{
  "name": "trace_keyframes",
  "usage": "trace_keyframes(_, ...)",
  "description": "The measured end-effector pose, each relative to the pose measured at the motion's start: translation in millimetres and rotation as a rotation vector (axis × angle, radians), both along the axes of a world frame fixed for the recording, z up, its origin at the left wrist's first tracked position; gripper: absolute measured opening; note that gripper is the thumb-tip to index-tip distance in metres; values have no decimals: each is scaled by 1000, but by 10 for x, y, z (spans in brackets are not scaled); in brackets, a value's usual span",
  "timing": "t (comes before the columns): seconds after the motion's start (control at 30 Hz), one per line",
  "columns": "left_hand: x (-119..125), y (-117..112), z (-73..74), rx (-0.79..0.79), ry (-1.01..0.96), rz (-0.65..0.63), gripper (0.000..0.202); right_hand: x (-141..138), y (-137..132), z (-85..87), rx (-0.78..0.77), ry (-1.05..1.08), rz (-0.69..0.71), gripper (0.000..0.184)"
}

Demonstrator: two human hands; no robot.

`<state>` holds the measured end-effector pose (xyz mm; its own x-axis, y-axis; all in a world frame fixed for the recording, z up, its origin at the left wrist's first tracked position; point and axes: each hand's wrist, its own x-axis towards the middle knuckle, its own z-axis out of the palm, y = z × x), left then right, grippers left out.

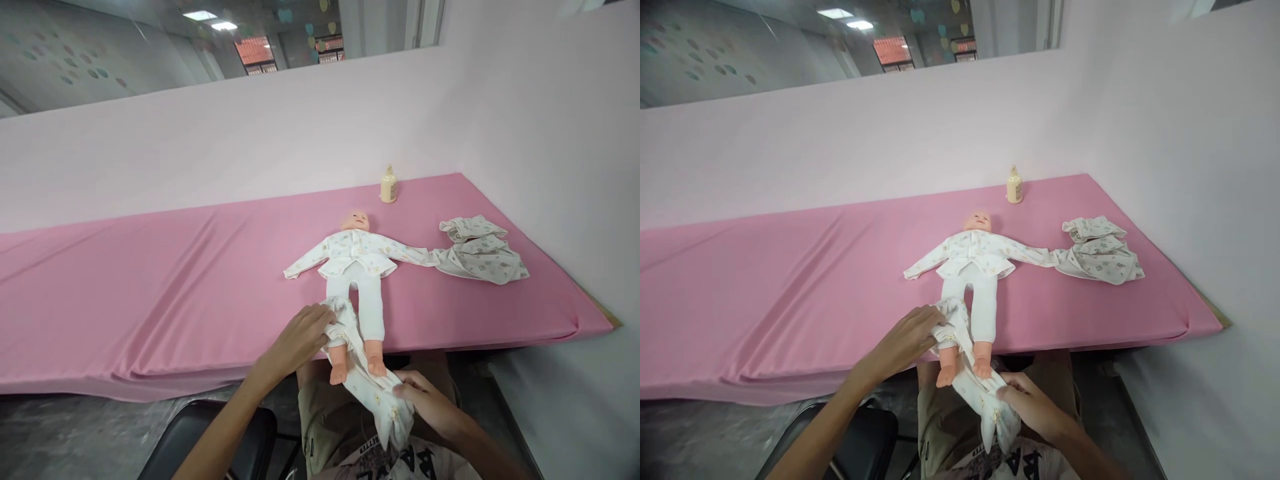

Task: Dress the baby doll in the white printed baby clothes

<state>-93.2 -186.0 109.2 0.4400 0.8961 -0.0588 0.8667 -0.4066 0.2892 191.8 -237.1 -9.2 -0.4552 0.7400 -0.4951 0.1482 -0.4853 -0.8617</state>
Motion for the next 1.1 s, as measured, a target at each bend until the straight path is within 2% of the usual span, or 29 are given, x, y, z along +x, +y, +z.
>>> trace_keyframes(0.07,-2,-14,59,-85,-34,8,20,11,32,88,68,-16,102,34)
trace_keyframes(0.13,12,12,114,-145,-95,11,19,-53,42,162,195,-7,282,23)
trace_keyframes(0.2,53,88,145,-139,-160,36,32,-155,13,196,389,-49,441,18)
trace_keyframes(0.27,123,199,142,-113,-169,54,39,-251,-60,175,628,-174,539,15)
trace_keyframes(0.4,284,407,60,-106,43,-5,26,-336,-249,45,1025,-391,594,9)
trace_keyframes(0.47,328,468,23,-92,115,-28,17,-326,-310,4,1154,-433,572,7)
trace_keyframes(0.53,330,507,24,-136,96,-56,11,-295,-334,3,1220,-448,538,7)
trace_keyframes(0.63,268,552,120,-330,-64,-36,6,-236,-309,73,1140,-394,481,8)
trace_keyframes(0.73,181,577,273,-600,-309,102,11,-181,-245,198,927,-286,444,13)
trace_keyframes(0.8,135,567,355,-744,-489,164,13,-149,-198,289,814,-208,452,12)
trace_keyframes(0.87,106,529,396,-813,-666,183,17,-119,-153,368,745,-106,488,9)
trace_keyframes(0.97,65,447,364,-842,-882,212,26,-85,-61,458,672,91,512,13)
trace_keyframes(1.03,26,404,288,-864,-997,233,31,-93,56,508,649,159,425,17)
trace_keyframes(1.1,-19,387,191,-898,-1087,236,33,-150,239,560,656,139,270,17)
